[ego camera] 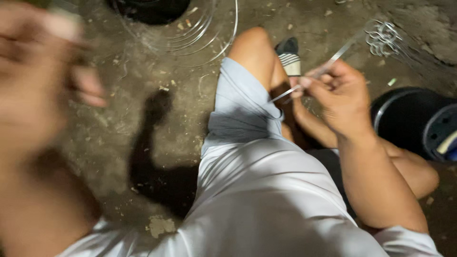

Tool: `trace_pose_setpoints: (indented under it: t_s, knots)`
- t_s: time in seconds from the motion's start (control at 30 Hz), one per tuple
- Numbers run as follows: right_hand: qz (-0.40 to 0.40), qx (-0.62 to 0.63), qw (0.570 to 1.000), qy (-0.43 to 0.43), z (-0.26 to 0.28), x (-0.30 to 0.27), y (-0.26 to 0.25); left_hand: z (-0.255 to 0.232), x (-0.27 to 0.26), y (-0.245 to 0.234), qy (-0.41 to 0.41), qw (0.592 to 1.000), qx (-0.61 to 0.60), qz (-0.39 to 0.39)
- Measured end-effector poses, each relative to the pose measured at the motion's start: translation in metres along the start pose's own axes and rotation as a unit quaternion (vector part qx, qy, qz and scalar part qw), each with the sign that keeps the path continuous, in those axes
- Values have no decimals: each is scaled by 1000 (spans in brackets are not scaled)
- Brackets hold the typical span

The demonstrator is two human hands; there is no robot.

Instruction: The person sits on the floor and repeatedly bends thin metal wire into looped shapes using pliers. They cut lengths of wire from a coil, bend them into hooks, and place the finished pieces on the floor.

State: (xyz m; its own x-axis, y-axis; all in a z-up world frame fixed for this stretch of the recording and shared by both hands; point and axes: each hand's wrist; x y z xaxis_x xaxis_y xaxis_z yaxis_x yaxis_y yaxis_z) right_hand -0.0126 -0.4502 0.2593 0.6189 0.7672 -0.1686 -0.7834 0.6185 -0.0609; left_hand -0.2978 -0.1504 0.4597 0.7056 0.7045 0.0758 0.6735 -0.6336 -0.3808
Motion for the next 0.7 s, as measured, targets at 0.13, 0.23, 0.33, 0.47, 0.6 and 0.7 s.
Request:
trace_pose_setpoints:
  t_s: [0.13, 0.23, 0.33, 0.47, 0.6, 0.7]
  knots:
    - [65, 133, 989, 4, 5, -4, 18, 58, -15, 134, -108, 952, -253, 132]
    - [69, 96, 993, -5, 4, -9, 27, 87, -23, 197, -135, 927, -316, 150]
    - [53, 16, 998, 2, 3, -20, 21, 81, -39, 229, -168, 957, -157, 179]
    - [19, -88, 994, 65, 4, -31, 10, 73, -48, 250, -201, 910, -238, 273]
    - [5, -109, 988, 107, 2, -36, 0, 74, -51, 258, -164, 931, -143, 293]
    - [-23, -145, 987, 65, 0, -40, -4, 74, -53, 266, -180, 934, -148, 272]
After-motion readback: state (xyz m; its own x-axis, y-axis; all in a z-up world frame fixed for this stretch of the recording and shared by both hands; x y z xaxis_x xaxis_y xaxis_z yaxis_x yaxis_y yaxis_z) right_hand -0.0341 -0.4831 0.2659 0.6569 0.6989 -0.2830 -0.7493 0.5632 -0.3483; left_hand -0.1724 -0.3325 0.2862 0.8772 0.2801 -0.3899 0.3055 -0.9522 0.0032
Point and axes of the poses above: each hand's wrist, its own x-axis towards the middle knuckle, its own y-axis out of the palm, z = x × y, and after that the axes turned 12 degrees about -x, right-handed
